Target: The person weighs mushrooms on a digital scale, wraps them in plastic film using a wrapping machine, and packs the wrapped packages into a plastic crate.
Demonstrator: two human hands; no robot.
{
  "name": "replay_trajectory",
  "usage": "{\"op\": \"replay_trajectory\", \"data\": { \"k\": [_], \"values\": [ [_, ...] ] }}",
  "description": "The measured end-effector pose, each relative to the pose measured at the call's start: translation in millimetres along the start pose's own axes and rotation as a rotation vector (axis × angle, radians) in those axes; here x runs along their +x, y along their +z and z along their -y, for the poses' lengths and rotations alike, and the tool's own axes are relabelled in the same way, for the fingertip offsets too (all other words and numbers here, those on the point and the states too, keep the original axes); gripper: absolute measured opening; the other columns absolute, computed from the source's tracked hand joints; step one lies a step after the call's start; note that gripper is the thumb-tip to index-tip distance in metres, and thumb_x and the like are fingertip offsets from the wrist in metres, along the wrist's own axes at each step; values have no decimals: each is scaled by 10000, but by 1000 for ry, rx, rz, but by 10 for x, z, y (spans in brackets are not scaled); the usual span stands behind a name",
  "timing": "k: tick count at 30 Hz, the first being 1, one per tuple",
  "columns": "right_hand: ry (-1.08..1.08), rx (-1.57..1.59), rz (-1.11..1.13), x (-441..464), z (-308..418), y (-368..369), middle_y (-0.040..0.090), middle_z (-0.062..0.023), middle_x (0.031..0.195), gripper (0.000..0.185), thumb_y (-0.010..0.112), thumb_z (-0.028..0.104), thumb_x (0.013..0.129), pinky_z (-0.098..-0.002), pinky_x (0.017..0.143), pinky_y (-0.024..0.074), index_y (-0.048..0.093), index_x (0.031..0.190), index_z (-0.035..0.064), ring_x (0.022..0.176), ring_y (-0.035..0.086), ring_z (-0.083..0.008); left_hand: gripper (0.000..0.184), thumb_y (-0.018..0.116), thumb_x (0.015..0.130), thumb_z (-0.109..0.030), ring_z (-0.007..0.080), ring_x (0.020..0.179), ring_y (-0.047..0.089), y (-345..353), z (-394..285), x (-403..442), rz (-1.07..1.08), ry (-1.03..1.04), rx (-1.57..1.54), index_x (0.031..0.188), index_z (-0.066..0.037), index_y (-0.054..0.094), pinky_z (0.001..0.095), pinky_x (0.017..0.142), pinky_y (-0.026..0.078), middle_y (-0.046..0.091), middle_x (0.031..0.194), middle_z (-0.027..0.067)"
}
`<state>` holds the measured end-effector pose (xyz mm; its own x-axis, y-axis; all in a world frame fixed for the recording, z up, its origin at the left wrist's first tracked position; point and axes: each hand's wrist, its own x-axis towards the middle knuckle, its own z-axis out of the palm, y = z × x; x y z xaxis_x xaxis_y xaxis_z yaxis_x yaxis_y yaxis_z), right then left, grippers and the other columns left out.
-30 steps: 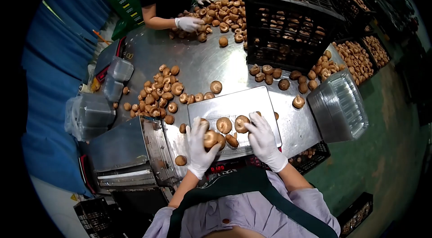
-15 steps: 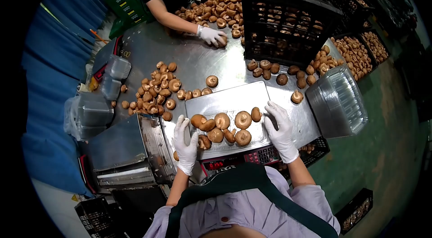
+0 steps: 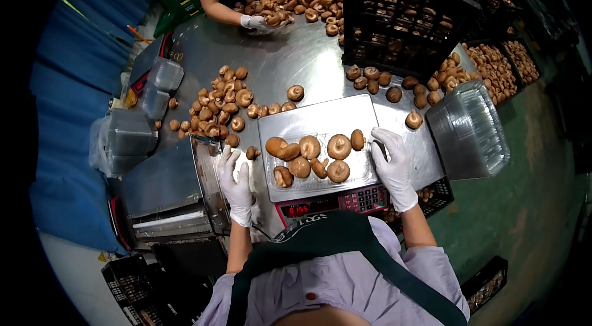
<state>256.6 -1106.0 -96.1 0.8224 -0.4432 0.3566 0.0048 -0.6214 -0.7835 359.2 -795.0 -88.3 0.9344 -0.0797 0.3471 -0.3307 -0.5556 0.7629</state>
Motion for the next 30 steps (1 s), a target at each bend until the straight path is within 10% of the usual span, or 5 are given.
{"op": "replay_trajectory", "data": {
  "k": [13,22,30],
  "values": [
    [-520,-32,429,400,718,955,627,-134,1001,413,701,165,716,-394,888,449,596,1098,50,1002,566,-311,288,615,847,-140,328,1178,474,-81,241,-177,25,-44,101,1107,-18,592,375,1003,366,470,1290,187],
    [-122,160,373,401,749,350,636,-154,891,333,669,186,787,-345,716,497,620,1082,40,796,627,-267,323,610,833,-199,336,1185,473,-118,610,-410,124,-176,224,1111,-35,598,388,1004,370,477,1305,179],
    [-120,-327,279,-123,164,-57,596,-109,818,339,664,174,798,-364,738,459,622,1125,92,798,562,-269,350,604,724,-91,348,1069,513,23,816,-638,514,-208,809,1074,-83,603,407,914,431,529,1188,146]
  ]
}}
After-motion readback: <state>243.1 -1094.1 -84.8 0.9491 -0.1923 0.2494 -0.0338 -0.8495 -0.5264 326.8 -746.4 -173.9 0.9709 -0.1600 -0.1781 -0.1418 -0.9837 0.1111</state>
